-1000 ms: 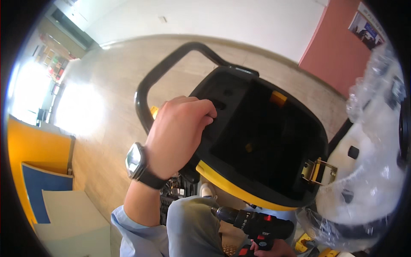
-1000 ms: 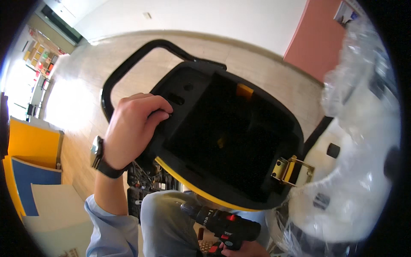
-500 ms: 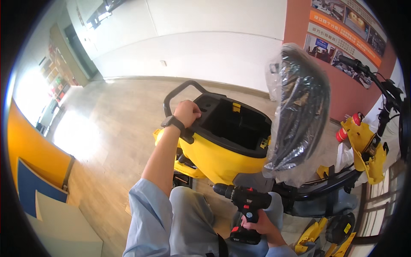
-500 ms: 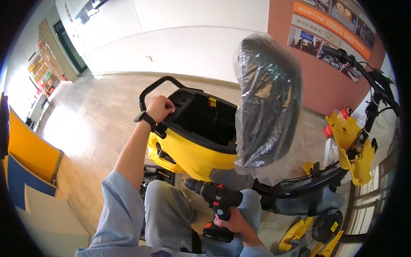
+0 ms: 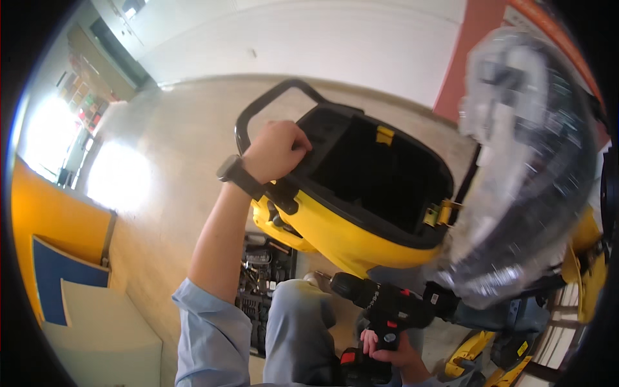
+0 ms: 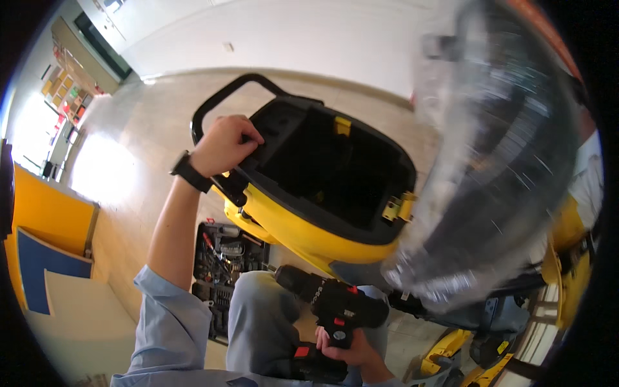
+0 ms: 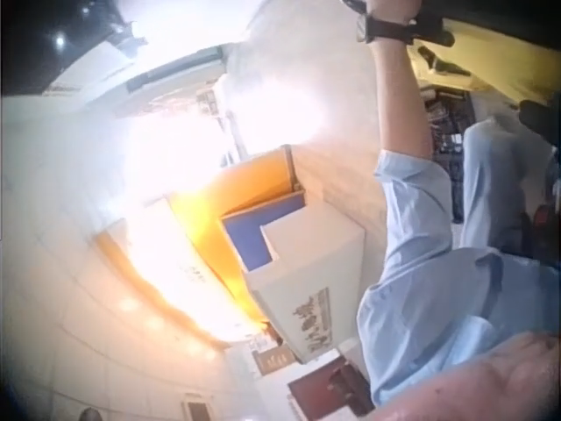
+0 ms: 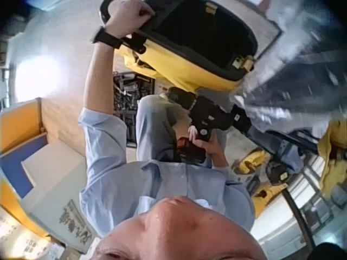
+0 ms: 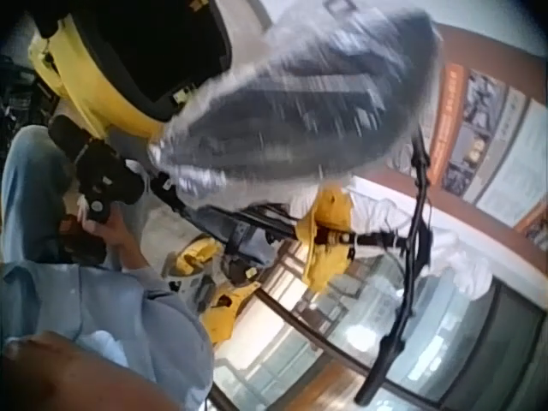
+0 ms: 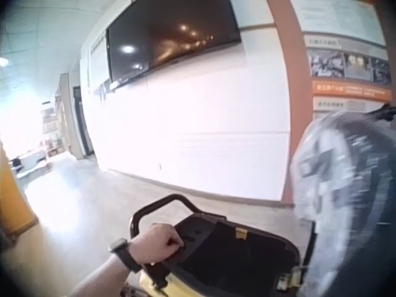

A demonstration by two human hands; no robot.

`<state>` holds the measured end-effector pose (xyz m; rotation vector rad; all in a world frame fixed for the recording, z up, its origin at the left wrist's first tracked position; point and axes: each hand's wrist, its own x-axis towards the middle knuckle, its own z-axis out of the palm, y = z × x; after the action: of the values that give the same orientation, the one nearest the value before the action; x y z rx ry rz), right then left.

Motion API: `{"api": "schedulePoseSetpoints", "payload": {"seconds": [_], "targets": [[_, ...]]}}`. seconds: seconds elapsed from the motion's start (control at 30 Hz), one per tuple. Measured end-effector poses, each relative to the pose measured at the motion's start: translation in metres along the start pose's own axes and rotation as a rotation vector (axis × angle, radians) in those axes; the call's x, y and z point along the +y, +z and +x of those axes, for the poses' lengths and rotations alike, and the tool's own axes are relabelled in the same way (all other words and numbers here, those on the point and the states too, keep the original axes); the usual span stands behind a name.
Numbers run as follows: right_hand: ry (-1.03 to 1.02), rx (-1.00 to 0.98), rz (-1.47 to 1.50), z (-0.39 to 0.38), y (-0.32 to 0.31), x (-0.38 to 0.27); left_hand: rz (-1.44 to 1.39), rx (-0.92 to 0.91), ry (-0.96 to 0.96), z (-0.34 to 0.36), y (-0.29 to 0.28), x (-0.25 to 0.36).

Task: Using a power drill to tighten or remove screws from a small yellow electric scooter.

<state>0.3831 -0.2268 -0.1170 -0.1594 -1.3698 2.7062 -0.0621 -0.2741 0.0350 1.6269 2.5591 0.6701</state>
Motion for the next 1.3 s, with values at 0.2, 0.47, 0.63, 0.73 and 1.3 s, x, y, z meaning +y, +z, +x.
{"api": "schedulePoseSetpoints", "payload": {"seconds": [0.2, 0.47, 0.63, 0.73, 1.3], "targets": [[0.153, 0.017, -0.192, 0.023, -0.003, -0.025, -0.091, -0.130, -0.092, 0.020, -0.016, 0.013], [0.384, 0.170, -0.388, 0.011, 0.053, -0.095, -0.189, -0.247, -0.352, 0.031, -0.016, 0.018], [0.515, 0.396, -0.053, 0.029, 0.144, -0.189, 0.066, -0.201, -0.318, 0.015, -0.011, 0.036], [0.580, 0.470, 0.005, 0.040, 0.169, -0.233, 0.049, -0.187, -0.367, 0.020, -0.013, 0.043], [0.639, 0.553, -0.459, 0.211, 0.155, -0.320, -0.041, -0.414, -0.412, -0.011, -0.044, 0.092]]}}
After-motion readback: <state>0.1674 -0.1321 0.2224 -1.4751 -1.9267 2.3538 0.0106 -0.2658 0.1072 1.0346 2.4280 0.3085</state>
